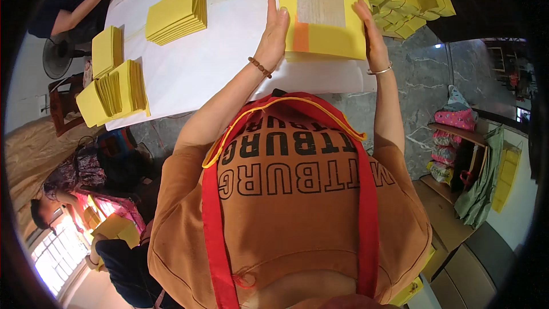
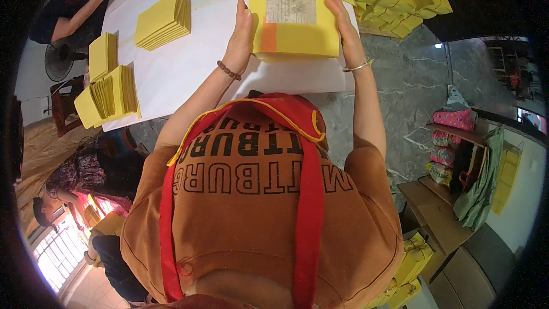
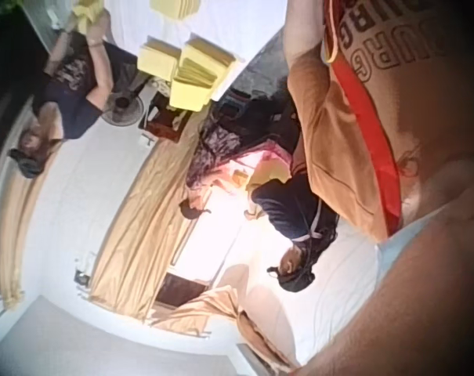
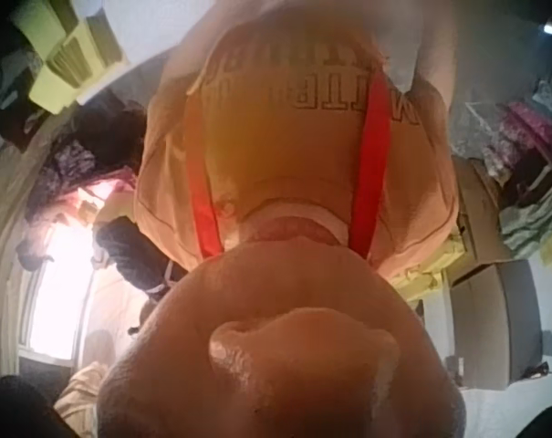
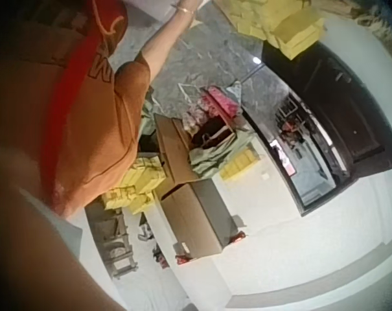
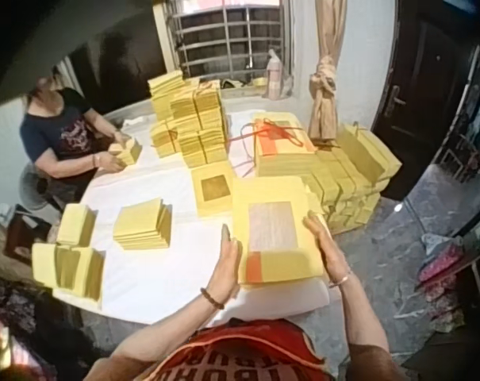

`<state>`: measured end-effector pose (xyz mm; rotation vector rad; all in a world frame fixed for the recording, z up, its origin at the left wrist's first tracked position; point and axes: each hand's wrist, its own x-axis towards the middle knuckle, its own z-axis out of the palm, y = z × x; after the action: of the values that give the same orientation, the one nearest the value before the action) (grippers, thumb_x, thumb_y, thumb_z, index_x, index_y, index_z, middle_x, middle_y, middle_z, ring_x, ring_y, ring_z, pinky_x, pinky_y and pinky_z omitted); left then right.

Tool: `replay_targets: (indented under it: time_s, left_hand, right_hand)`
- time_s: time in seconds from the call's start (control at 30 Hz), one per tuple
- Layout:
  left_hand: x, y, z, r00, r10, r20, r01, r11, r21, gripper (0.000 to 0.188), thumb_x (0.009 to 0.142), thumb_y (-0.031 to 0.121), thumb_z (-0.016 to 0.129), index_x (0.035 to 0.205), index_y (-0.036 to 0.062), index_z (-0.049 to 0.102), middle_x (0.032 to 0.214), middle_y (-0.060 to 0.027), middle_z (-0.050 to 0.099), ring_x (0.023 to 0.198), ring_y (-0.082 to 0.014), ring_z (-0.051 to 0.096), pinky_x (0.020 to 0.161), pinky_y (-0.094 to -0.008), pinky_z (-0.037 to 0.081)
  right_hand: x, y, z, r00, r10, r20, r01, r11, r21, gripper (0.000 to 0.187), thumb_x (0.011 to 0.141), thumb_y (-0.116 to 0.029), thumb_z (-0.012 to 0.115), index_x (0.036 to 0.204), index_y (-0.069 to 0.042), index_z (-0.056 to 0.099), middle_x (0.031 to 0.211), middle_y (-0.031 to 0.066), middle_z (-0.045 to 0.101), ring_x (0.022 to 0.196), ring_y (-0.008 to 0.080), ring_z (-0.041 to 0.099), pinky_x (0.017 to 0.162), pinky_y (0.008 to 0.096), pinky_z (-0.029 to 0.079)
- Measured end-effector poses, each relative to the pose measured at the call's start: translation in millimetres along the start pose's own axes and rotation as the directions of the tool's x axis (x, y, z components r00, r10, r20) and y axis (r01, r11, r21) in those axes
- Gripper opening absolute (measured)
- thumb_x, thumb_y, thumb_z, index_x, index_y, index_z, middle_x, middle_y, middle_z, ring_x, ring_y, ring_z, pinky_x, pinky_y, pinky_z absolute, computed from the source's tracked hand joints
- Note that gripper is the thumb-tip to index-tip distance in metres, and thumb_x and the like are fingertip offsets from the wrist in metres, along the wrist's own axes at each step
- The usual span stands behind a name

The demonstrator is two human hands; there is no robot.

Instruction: The recorder is folding and stacking individual yellow paper sheets into larger piles.

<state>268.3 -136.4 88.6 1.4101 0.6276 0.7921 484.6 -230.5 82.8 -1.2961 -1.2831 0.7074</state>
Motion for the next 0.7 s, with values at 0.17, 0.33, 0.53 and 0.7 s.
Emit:
replay_targets:
  time_s: [0.17, 0.33, 0.53, 0.7]
  left_hand:
    - [-2, 4, 6, 1.0, 0.011, -0.015, -0.011, 0.999, 0.034, 0.078, 0.092, 0.047, 0.03, 0.137, -0.0035, -0.009, 0.146, -0.0185, -0.004, 0.136, -0.0257, -0.003, 0.109, -0.0309, 0.006]
    - [-4, -2, -2, 0.991, 0.108, -0.076, -0.084, 0.959, 0.27, 0.067, 0.091, 0.044, 0.037, 0.137, 0.001, 0.014, 0.144, -0.0214, 0.006, 0.135, -0.0275, 0.007, 0.108, -0.0352, 0.011]
    - [-11, 37, -23, 0.692, 0.521, 0.5, -0.691, 0.275, 0.669, 0.043, 0.071, 0.025, 0.069, 0.11, 0.0079, 0.058, 0.103, -0.0078, 0.056, 0.094, -0.0265, 0.05, 0.084, -0.0377, 0.038]
    - [-12, 35, -30, 0.702, 0.381, 0.602, -0.706, 0.255, 0.661, 0.034, 0.072, 0.021, 0.068, 0.101, 0.0051, 0.061, 0.096, -0.0084, 0.057, 0.088, -0.0253, 0.051, 0.074, -0.0343, 0.044]
  right_hand:
    - [1, 9, -2, 1.0, -0.013, 0.001, 0.013, 0.975, -0.224, 0.038, 0.09, -0.022, 0.043, 0.126, -0.009, 0.047, 0.145, 0.0094, 0.02, 0.134, 0.022, 0.016, 0.107, 0.034, 0.015]
    - [3, 9, -10, 0.999, 0.005, 0.046, 0.004, 0.982, -0.191, 0.038, 0.086, -0.022, 0.053, 0.124, -0.013, 0.05, 0.144, 0.0109, 0.021, 0.133, 0.0232, 0.018, 0.105, 0.0331, 0.02]
    - [3, 11, -9, 1.0, 0.003, 0.031, 0.003, 0.986, -0.169, 0.037, 0.085, -0.023, 0.055, 0.121, -0.012, 0.052, 0.143, 0.0115, 0.022, 0.133, 0.023, 0.019, 0.105, 0.0328, 0.019]
    - [4, 9, -9, 0.999, -0.037, 0.019, 0.039, 0.991, -0.129, 0.028, 0.084, -0.023, 0.057, 0.109, -0.011, 0.06, 0.143, 0.0114, 0.024, 0.132, 0.0218, 0.022, 0.104, 0.0325, 0.02]
